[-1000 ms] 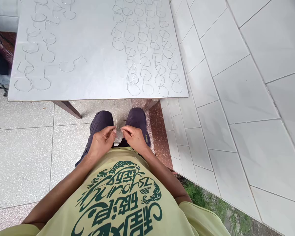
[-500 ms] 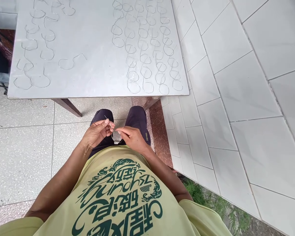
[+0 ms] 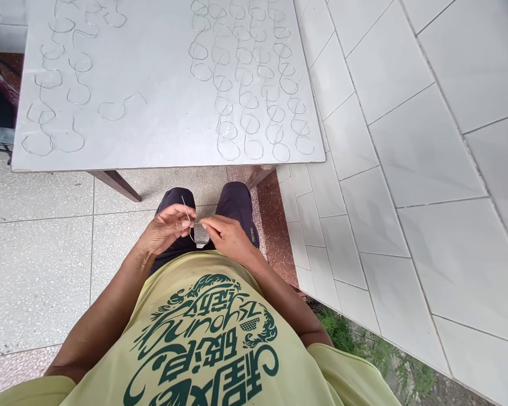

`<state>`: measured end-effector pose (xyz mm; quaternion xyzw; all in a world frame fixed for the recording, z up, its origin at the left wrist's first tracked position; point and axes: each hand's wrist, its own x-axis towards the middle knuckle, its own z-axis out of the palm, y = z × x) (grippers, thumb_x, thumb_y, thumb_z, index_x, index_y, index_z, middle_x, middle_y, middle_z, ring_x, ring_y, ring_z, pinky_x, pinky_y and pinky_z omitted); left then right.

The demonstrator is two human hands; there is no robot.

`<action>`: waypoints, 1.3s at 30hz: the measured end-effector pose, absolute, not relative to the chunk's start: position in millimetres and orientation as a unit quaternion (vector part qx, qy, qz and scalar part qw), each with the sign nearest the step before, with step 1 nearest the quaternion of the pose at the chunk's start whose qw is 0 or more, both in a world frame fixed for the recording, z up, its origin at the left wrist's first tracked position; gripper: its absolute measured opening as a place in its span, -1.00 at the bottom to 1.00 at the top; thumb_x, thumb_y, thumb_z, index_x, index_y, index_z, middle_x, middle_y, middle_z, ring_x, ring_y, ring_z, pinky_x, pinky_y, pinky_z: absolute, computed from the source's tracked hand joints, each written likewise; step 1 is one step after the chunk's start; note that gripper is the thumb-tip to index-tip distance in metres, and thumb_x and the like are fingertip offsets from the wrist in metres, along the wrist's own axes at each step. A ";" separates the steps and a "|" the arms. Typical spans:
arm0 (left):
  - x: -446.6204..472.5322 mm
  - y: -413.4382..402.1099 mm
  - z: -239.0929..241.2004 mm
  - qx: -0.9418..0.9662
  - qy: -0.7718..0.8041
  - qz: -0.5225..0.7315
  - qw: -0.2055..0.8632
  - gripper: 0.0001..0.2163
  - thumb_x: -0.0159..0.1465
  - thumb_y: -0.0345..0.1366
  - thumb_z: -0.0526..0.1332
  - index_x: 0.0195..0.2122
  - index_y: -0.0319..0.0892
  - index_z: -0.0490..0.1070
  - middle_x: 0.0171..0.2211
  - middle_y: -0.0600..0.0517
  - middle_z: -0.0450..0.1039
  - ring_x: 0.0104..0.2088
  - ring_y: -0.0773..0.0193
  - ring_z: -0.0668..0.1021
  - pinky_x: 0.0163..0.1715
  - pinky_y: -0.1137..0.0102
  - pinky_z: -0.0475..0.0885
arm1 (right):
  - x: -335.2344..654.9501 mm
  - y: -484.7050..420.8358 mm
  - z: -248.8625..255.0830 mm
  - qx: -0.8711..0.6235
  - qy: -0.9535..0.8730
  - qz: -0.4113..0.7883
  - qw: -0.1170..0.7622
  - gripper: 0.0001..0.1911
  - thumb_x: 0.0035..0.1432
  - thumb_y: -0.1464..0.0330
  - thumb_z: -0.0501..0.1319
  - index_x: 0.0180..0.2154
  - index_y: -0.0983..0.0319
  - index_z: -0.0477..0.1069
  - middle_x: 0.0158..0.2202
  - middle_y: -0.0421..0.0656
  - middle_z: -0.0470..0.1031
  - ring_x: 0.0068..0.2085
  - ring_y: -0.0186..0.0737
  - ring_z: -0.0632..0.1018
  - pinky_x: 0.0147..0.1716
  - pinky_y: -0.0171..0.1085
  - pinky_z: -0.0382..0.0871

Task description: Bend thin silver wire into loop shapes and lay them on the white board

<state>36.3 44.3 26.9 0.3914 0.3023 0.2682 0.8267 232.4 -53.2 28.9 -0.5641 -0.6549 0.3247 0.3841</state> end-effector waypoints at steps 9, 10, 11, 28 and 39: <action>40.8 46.5 26.2 0.455 0.273 0.337 0.778 -0.79 0.07 -0.38 0.58 -0.34 -0.18 0.58 -0.32 0.00 0.54 -0.39 0.33 0.52 -0.46 0.45 0.42 | 228.9 -51.2 40.1 -0.552 -0.653 0.352 0.381 -0.70 0.48 0.38 0.06 -0.09 0.18 0.59 -0.18 -0.13 0.66 -0.21 -0.25 0.62 -0.15 -0.30 0.42; 41.9 45.7 26.1 0.462 0.283 0.353 0.763 -0.78 0.07 -0.37 0.58 -0.35 -0.18 0.57 -0.34 -0.01 0.55 -0.38 0.31 0.54 -0.44 0.44 0.43 | 228.4 -50.7 40.2 -0.552 -0.651 0.352 0.384 -0.70 0.48 0.38 0.06 -0.10 0.19 0.59 -0.18 -0.13 0.66 -0.20 -0.25 0.62 -0.16 -0.30 0.42; 43.1 44.6 25.6 0.468 0.294 0.371 0.747 -0.78 0.07 -0.37 0.58 -0.35 -0.18 0.57 -0.34 -0.01 0.56 -0.37 0.30 0.55 -0.43 0.44 0.44 | 227.9 -50.1 39.9 -0.555 -0.649 0.350 0.385 -0.70 0.48 0.37 0.06 -0.11 0.19 0.59 -0.18 -0.13 0.66 -0.21 -0.25 0.62 -0.17 -0.30 0.41; 43.4 51.3 23.3 0.381 0.349 0.410 0.751 -0.78 0.10 -0.26 0.58 -0.37 -0.17 0.56 -0.36 0.02 0.62 -0.40 0.35 0.59 -0.37 0.44 0.51 | 219.0 -48.3 35.7 -0.604 -0.636 0.305 0.371 -0.72 0.49 0.38 0.05 -0.13 0.19 0.55 -0.20 -0.09 0.64 -0.18 -0.20 0.61 -0.12 -0.26 0.40; 38.9 57.5 20.3 0.310 0.354 0.424 0.774 -0.78 0.20 -0.22 0.52 -0.24 -0.13 0.55 -0.20 0.02 0.60 -0.26 0.38 0.61 -0.18 0.48 0.58 | 217.8 -48.4 29.3 -0.635 -0.625 0.258 0.373 -0.71 0.48 0.41 0.05 -0.05 0.18 0.56 -0.14 -0.05 0.66 -0.10 -0.14 0.63 -0.03 -0.20 0.45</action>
